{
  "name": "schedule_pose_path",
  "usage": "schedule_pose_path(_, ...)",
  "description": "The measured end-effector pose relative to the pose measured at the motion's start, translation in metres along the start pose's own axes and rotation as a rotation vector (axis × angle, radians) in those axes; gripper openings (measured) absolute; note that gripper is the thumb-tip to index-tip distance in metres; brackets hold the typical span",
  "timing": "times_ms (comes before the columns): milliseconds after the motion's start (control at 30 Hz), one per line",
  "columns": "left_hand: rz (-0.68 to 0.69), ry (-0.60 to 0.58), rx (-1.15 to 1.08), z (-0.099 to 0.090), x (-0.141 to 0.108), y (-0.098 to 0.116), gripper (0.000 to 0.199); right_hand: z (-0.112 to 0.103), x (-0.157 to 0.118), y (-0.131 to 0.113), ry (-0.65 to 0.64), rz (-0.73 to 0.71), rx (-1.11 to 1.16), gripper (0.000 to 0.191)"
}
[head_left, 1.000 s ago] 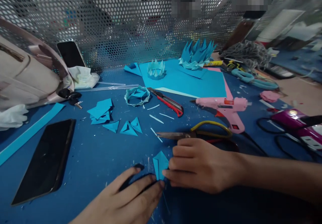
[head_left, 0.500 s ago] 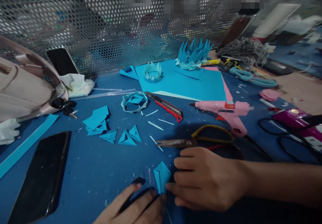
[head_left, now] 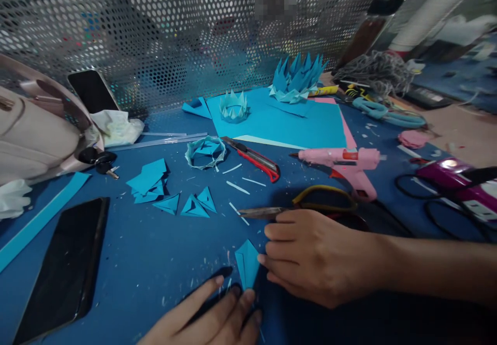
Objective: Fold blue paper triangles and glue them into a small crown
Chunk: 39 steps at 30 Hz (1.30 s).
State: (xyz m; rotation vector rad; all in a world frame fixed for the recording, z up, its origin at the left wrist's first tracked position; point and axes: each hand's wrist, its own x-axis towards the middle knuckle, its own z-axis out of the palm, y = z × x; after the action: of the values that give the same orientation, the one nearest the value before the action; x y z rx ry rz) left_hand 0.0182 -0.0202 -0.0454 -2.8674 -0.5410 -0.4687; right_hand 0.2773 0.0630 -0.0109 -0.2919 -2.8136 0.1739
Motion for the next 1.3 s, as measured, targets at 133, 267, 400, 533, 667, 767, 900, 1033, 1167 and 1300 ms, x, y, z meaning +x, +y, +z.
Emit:
schedule_pose_path(133,-0.031,0.021,-0.077,-0.007,0.003,-0.007,0.04,0.004,0.0,0.0,-0.005,-0.007,-0.003,0.025)
schedule_pose_path(267,-0.082,-0.047,-0.25,-0.017,0.003,-0.015,0.042,0.01,0.0,0.004,0.047,-0.062,-0.035,0.034)
schedule_pose_path(400,-0.173,0.063,-0.265,-0.014,-0.005,-0.011,0.043,0.014,0.001,0.005,0.071,-0.094,-0.168,0.038)
schedule_pose_path(533,-0.24,0.133,-0.262,-0.005,-0.009,0.001,0.039,0.013,0.001,0.002,0.017,-0.131,-0.225,0.028)
schedule_pose_path(667,-0.16,0.065,-0.194,-0.006,-0.008,0.004,0.038,0.011,0.001,-0.001,0.012,-0.193,-0.224,0.024)
schedule_pose_path(767,-0.11,0.003,-0.136,-0.01,-0.006,0.004,0.037,0.011,0.0,-0.002,0.02,-0.196,-0.254,0.026)
schedule_pose_path(900,-0.112,-0.044,-0.09,-0.007,-0.003,0.008,0.039,0.014,0.001,0.0,0.006,-0.136,-0.221,0.029)
schedule_pose_path(1033,-0.141,-0.024,-0.1,-0.005,0.0,0.012,0.04,0.017,0.003,0.004,-0.008,-0.035,-0.055,0.023)
schedule_pose_path(1167,-0.184,0.019,-0.194,-0.012,0.009,0.004,0.037,0.014,0.009,0.005,-0.063,0.084,0.105,0.018)
schedule_pose_path(1300,-0.185,-0.009,-0.249,-0.015,0.021,-0.016,0.035,0.008,0.014,0.006,-0.161,0.113,0.174,0.017)
